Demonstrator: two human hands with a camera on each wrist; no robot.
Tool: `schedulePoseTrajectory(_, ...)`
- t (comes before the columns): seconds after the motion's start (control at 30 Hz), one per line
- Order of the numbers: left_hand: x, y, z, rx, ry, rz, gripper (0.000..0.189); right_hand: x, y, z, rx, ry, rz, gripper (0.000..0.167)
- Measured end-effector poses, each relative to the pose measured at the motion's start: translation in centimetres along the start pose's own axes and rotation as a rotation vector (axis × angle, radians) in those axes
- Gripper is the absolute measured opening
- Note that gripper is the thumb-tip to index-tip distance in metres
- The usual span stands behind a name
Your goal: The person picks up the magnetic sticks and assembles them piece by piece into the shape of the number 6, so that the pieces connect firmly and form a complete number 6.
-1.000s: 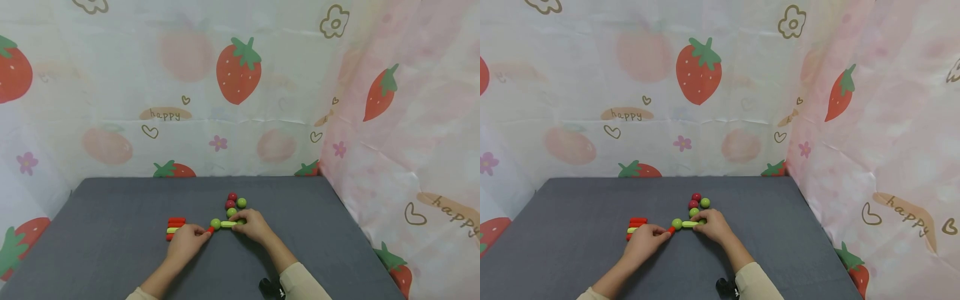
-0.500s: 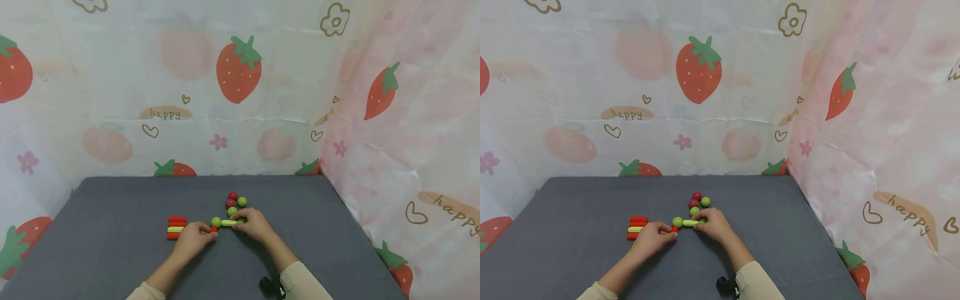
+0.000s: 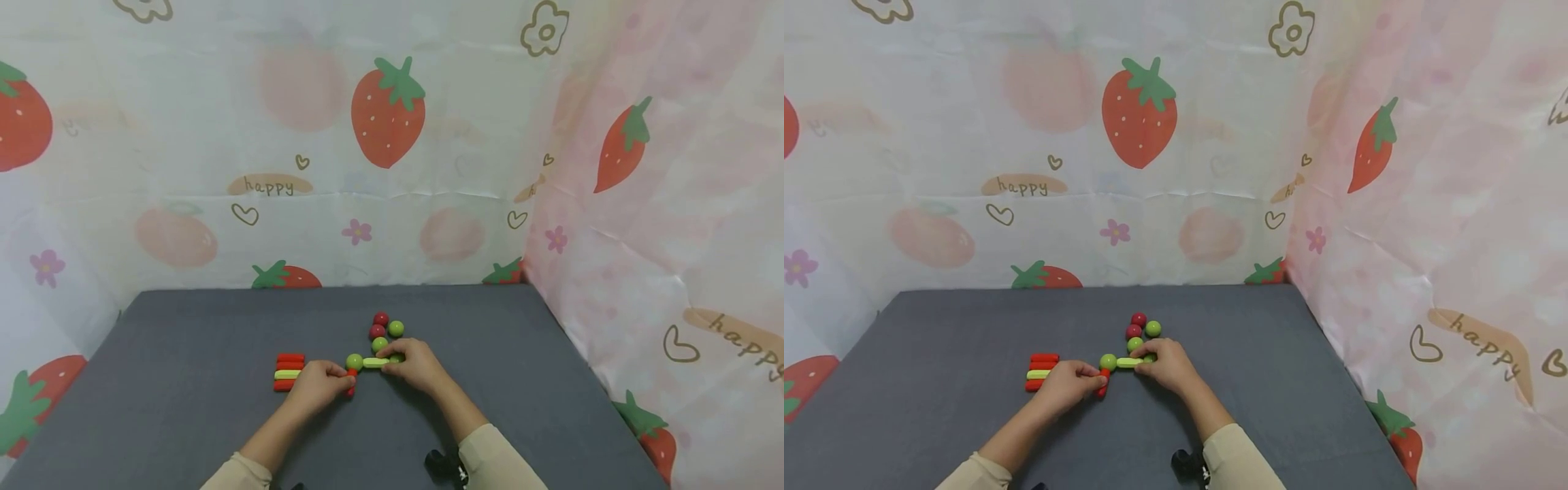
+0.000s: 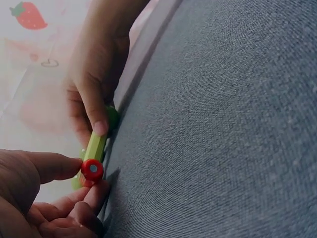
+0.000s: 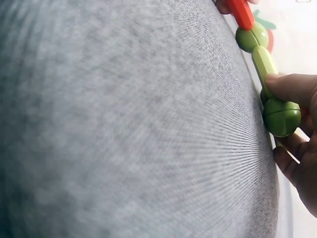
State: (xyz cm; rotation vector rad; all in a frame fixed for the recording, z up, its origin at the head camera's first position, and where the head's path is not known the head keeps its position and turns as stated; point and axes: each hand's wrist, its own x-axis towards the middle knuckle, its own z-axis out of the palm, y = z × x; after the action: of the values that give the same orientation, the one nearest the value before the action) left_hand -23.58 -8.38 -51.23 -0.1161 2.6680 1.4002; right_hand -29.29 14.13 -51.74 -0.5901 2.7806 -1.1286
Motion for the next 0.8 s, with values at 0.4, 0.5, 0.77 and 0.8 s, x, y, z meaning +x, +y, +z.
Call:
schedulePoseTrajectory(0.4, -0.1, 0.2, -0.3, -0.014, -0.027, -0.01, 0.021, 0.2, 0.1, -0.4, 0.049, -0.016, 0.015, 0.02)
schedulePoseTrajectory(0.5, -0.2, 0.3, -0.4, -0.019, -0.031, -0.01, 0.021, 0.4, 0.1, -0.9, 0.086, 0.007, 0.029, 0.019)
schedulePoseTrajectory(0.77, -0.4, 0.3, -0.2, -0.006, -0.021, -0.025, 0.021, 1.2, -0.5, -1.3, 0.085, 0.081, 0.101, 0.021)
schedulePoseTrajectory(0.8, -0.4, 0.3, -0.2, -0.004, -0.018, -0.023, 0.02, 1.3, -0.5, -1.3, 0.082, 0.085, 0.112, 0.023)
